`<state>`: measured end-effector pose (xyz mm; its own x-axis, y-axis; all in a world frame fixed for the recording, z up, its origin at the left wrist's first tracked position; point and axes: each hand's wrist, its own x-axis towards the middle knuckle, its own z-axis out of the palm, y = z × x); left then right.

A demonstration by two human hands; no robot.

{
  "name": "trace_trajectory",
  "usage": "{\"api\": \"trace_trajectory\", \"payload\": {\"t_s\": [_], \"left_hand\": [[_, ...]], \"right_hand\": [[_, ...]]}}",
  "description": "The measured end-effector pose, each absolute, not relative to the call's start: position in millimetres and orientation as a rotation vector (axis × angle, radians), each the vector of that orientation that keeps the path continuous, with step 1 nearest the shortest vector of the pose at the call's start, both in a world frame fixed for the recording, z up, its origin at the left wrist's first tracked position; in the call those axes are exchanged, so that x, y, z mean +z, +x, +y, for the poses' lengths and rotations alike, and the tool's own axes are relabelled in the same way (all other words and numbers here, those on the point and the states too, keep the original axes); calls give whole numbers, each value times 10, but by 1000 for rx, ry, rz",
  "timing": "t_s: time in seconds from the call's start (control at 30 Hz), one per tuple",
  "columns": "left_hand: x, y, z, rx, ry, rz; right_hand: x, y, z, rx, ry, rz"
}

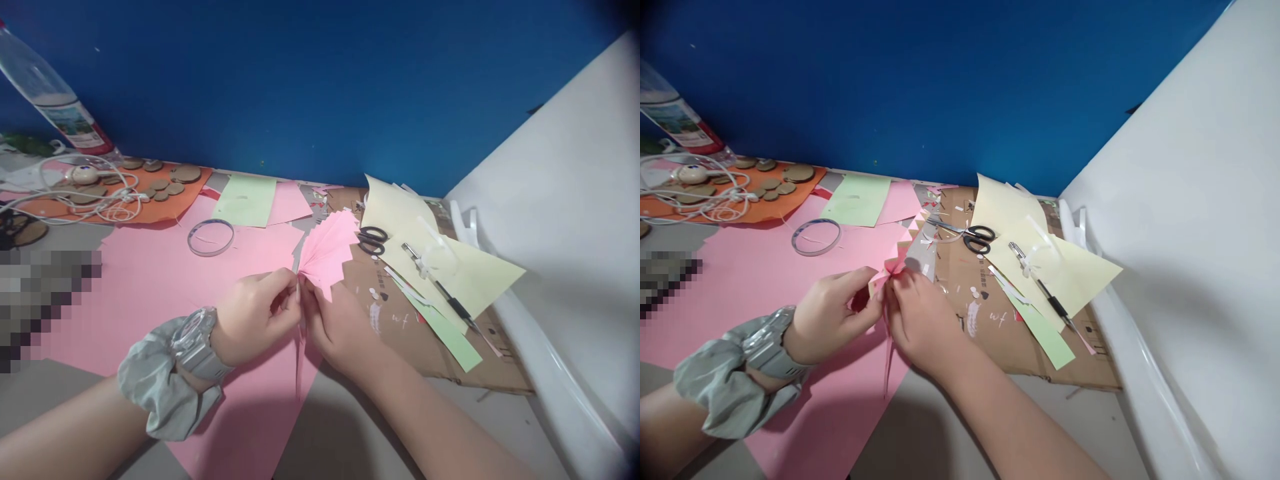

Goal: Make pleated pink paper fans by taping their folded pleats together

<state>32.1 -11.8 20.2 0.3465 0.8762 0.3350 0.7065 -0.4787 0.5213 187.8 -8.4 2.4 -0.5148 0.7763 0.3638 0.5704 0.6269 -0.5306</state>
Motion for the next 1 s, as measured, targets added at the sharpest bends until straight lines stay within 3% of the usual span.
{"api": "trace_trajectory", "payload": {"t_s": [0.3,0.73,1.0], "left_hand": [[135,340,-180,730,2186,1306],[71,328,-161,748,1945,1282],[24,400,-184,749,1745,1261]], "right_hand": [[79,1893,-169,538,-1170,-2048],[68,1893,-144,915,-1290,-1949],[10,1956,-99,714,-1252,-1921]]}}
